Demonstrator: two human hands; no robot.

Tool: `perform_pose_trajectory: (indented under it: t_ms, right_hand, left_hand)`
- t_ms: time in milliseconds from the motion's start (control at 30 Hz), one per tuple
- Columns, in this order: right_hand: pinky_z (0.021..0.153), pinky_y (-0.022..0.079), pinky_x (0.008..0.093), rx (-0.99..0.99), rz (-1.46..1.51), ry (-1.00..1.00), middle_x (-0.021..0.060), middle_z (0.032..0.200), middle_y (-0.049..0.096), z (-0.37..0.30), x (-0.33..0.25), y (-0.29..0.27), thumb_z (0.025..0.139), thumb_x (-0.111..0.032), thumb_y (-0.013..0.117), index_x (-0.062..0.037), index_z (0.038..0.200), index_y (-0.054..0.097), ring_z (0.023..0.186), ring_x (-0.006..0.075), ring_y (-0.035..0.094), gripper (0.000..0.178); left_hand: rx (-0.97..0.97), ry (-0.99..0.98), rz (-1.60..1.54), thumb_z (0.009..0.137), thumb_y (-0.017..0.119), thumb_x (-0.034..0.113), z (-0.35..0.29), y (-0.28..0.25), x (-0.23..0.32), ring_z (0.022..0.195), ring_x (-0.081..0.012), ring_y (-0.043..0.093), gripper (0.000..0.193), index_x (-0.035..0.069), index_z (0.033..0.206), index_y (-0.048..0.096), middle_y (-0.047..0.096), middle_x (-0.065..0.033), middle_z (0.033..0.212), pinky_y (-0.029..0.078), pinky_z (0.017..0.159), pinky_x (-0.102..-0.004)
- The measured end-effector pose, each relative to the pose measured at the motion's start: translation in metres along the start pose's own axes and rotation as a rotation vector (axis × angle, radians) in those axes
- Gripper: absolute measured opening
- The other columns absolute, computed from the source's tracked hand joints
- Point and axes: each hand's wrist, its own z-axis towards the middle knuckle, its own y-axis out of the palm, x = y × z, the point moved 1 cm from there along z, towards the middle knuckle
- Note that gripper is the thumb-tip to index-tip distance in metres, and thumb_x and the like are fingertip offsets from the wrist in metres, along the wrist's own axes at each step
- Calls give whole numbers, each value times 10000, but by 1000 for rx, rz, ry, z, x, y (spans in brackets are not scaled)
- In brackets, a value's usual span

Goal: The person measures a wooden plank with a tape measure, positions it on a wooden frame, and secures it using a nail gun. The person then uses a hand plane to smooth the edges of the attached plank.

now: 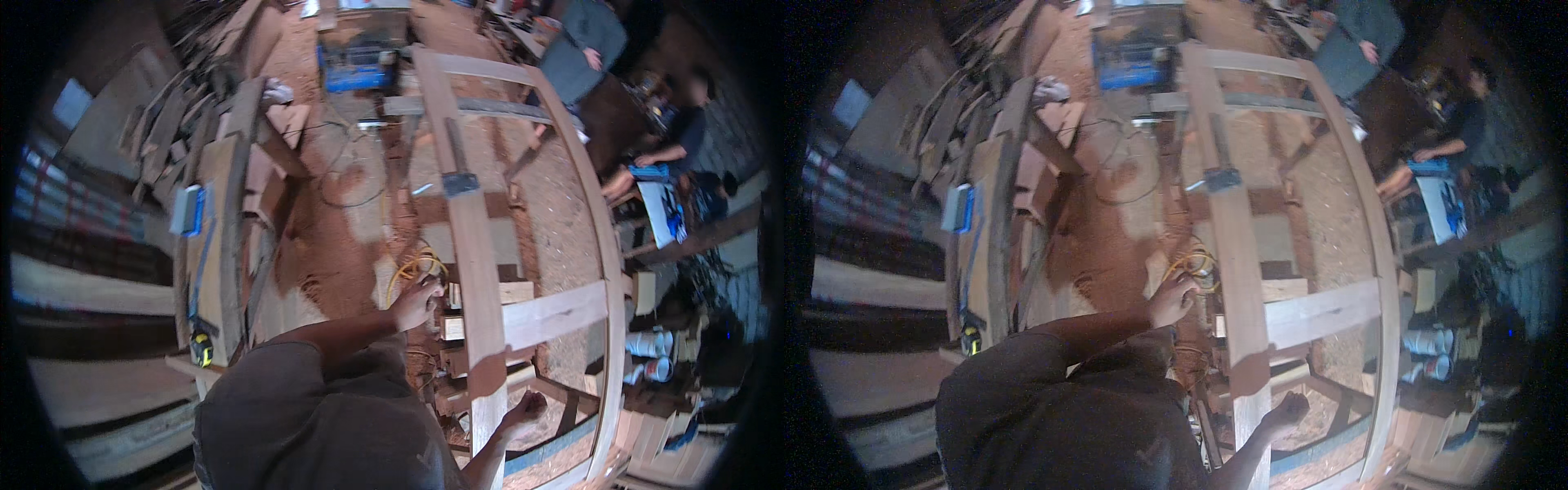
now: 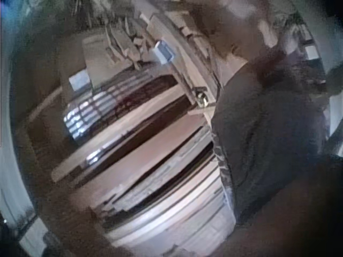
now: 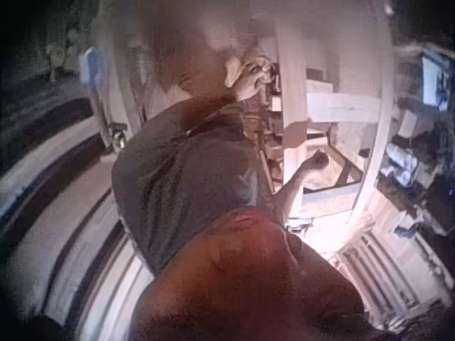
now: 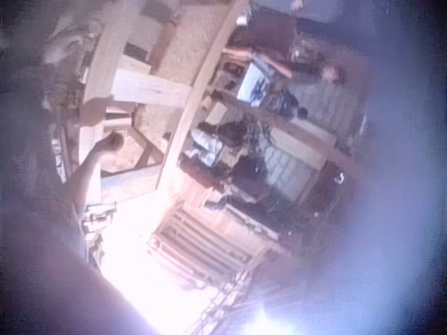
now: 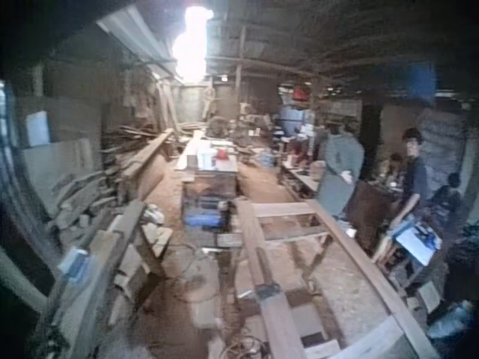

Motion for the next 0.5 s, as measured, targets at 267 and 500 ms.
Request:
perform_pose_trajectory:
  t_ms: [267, 500]
  right_hand:
    - [832, 572, 344, -334, 232, -428, 124, 968, 729, -13, -43, 117, 1057, -154, 718, 41, 1113, 692, 868, 205, 666, 205]
    - [818, 544, 298, -573, 483, -540, 85, 970, 661, -37, -110, 181, 1070, -181, 718, 56, 1100, 653, 880, 170, 605, 247]
  left_hand:
    - [257, -32, 53, 829, 666, -68, -61, -73, 2, 1099, -443, 625, 220, 33, 1025, 656, 633, -204, 1064, 530, 901, -529]
    - [476, -341, 54, 802, 692, -60, -118, -133, 2, 958, -422, 667, 178, 21, 959, 666, 653, -203, 1004, 543, 815, -502]
